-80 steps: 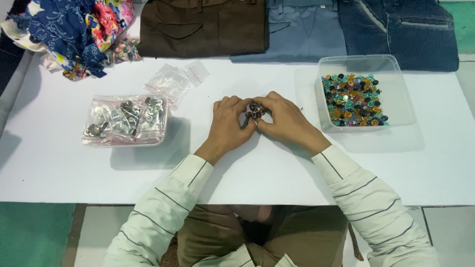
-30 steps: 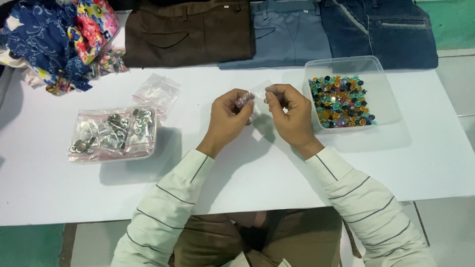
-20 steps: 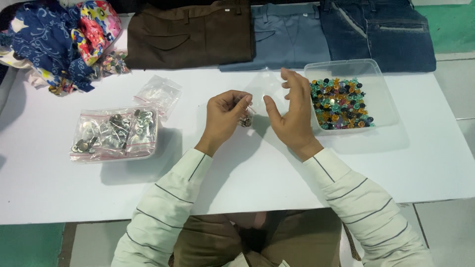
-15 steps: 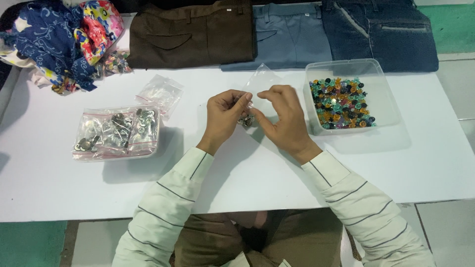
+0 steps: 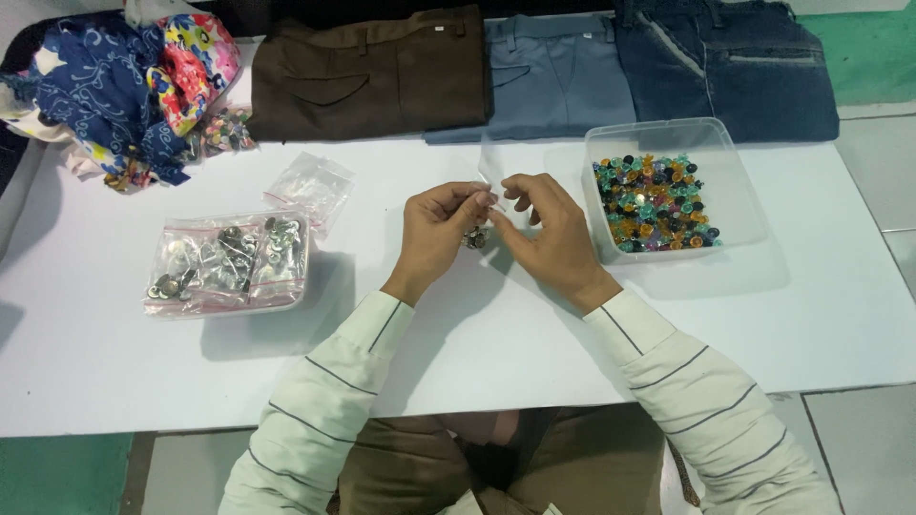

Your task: The person sorts colorful buttons from a plastic container onto a white table, then places them into small plastic bags. The person repeats this process multiple times, handling buttons one at a time and occasionally adjusting the pile on the table.

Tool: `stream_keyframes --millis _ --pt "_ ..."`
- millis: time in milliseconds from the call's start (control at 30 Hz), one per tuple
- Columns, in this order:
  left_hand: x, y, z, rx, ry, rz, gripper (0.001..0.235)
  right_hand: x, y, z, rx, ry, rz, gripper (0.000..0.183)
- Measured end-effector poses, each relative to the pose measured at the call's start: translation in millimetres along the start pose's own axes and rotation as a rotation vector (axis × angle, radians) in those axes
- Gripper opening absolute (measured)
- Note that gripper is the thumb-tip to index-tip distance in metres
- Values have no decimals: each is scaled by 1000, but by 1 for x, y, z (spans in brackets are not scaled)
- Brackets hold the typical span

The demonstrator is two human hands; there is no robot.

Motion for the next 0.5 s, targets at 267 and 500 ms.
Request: stream_keyframes --millis 267,500 --pt "7 13 -3 -266 39 -167 16 0 4 -4 -5 -30 -5 20" --pt "12 15 -7 -412 37 -237 18 -1 3 -3 -68 -36 -39 8"
Point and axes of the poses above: each hand's wrist, its own x-axis away from the middle knuckle, its own z-axis out of the back of the hand, y = z × x, the point moved 6 cm from there along -x, towards the middle knuckle, and after that the axes turned 6 degrees about z, right-handed, at the moved point
